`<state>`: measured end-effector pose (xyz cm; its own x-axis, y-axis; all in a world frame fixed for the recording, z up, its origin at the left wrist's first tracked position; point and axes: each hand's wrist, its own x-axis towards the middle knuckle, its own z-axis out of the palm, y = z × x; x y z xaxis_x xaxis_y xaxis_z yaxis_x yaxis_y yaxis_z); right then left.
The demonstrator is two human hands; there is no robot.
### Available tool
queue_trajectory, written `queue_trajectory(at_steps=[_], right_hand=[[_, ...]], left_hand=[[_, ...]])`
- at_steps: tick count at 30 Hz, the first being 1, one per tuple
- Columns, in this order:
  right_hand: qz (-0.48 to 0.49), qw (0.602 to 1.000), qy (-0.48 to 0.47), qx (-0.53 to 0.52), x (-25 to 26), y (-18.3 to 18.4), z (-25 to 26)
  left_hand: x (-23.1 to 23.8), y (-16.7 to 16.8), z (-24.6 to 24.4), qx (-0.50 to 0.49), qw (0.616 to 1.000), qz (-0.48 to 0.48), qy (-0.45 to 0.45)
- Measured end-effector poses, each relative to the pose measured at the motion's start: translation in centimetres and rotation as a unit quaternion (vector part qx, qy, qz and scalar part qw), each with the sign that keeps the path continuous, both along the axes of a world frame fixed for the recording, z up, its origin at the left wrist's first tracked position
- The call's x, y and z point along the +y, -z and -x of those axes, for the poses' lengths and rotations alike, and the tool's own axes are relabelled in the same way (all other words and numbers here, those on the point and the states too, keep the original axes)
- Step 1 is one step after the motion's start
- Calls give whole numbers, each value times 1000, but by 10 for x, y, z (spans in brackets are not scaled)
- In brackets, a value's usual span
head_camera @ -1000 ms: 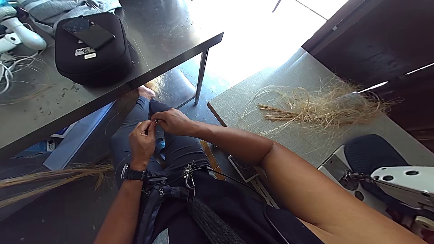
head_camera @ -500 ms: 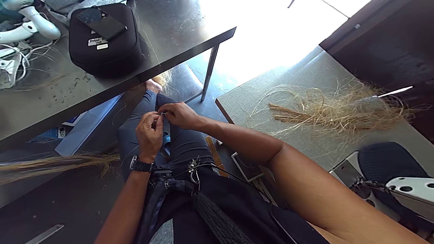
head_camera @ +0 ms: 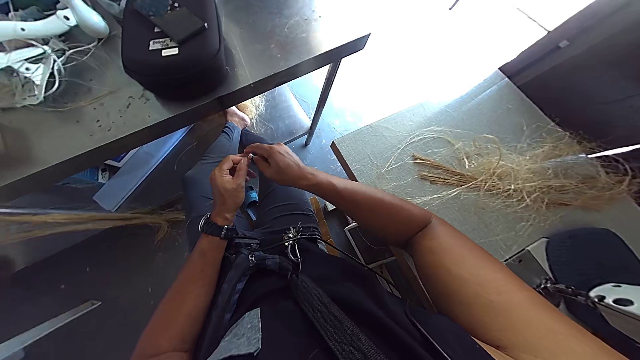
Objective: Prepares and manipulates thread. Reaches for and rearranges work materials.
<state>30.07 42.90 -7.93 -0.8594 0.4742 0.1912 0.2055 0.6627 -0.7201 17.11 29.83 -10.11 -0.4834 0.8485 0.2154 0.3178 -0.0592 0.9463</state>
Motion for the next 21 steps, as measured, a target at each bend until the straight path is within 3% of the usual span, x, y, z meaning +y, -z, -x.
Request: queue_trajectory(at_steps=[8,12,21], right_hand=[[34,999,-25,20,5,7,3],[132,990,-16,38,7,0,3],[291,954,-6,65,12,-5,1]], left_hand=[[-2,-1,3,-45,998,-34,1],[5,3,7,-65,996,-53,-9],[2,0,4,0,999,-44,12]])
